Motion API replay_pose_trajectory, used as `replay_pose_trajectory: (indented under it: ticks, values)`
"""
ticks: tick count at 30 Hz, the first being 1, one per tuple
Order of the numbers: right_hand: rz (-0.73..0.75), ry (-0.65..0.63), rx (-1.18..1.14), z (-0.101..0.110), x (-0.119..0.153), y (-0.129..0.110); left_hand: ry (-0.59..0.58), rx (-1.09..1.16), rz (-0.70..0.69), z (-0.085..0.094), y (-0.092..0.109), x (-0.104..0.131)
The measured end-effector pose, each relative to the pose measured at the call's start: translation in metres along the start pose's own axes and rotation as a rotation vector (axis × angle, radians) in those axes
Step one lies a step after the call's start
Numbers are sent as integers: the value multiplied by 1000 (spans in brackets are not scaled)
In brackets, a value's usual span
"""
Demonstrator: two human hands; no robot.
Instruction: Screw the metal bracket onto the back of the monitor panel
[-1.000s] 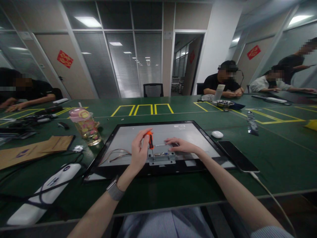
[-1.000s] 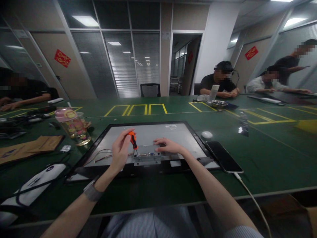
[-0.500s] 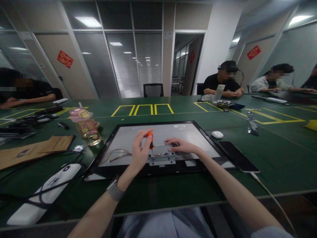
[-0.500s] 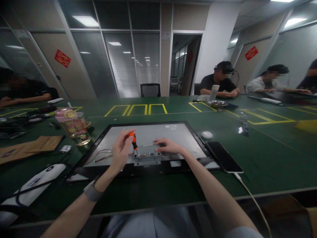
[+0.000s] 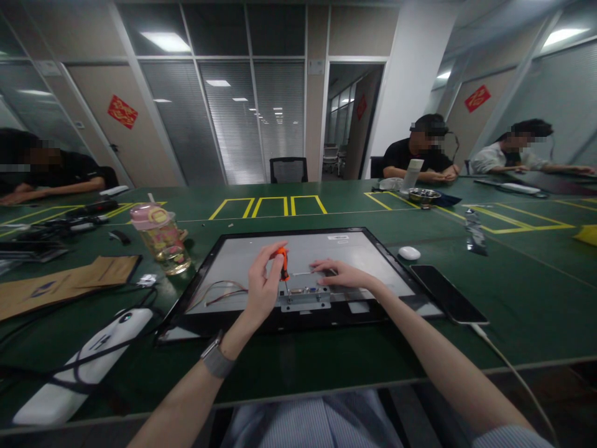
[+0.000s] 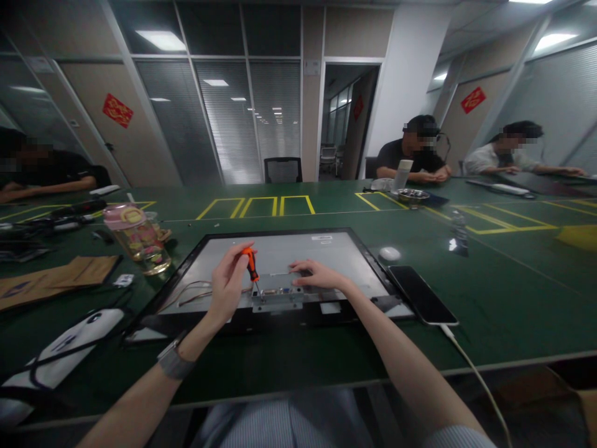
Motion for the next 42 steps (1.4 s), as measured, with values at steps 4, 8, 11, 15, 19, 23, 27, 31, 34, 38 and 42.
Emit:
replay_pose_trajectory:
  ticks: [4,8,11,15,19,23,27,31,34,38,42]
  values:
    - [17,6,-5,0,-1,0,23,-44,-46,1,3,0]
    - [13,18,6,0,-1,5,16,2,0,1,0,0]
    - [4,19,15,0,-1,6,3,32,37,0,-3,1]
    - [9,11,15,0,-1,3,12,-31,-6,0,-2,0]
    - [14,14,6,0,-1,3,18,-33,-36,1,0,0]
    - [17,12,5,0,-2,6,-9,27,12,-1,-2,0]
    - [24,6,-1,0,-1,4,0,-11,-41,-1,1,0]
    - [1,17,0,1,0,1,31,-52,-101,1,4,-1]
    - [-4,18,-3,0,0,0,0,-19,-63,0,4,-1]
    - [-18,28,-3,0,0,2,-10,65,20,-1,0,0]
    - [-16,18,1,0,0,1,11,23,-18,0,-1,0]
Point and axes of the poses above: each hand's wrist, its own x-axis away from the middle knuckle, its own z-axis out of the back of the hand, y = z × x, the point moved 6 cm from there along -x, towards the middle knuckle, and after that the axes turned 2 degrees about z, right-handed, at the moved point
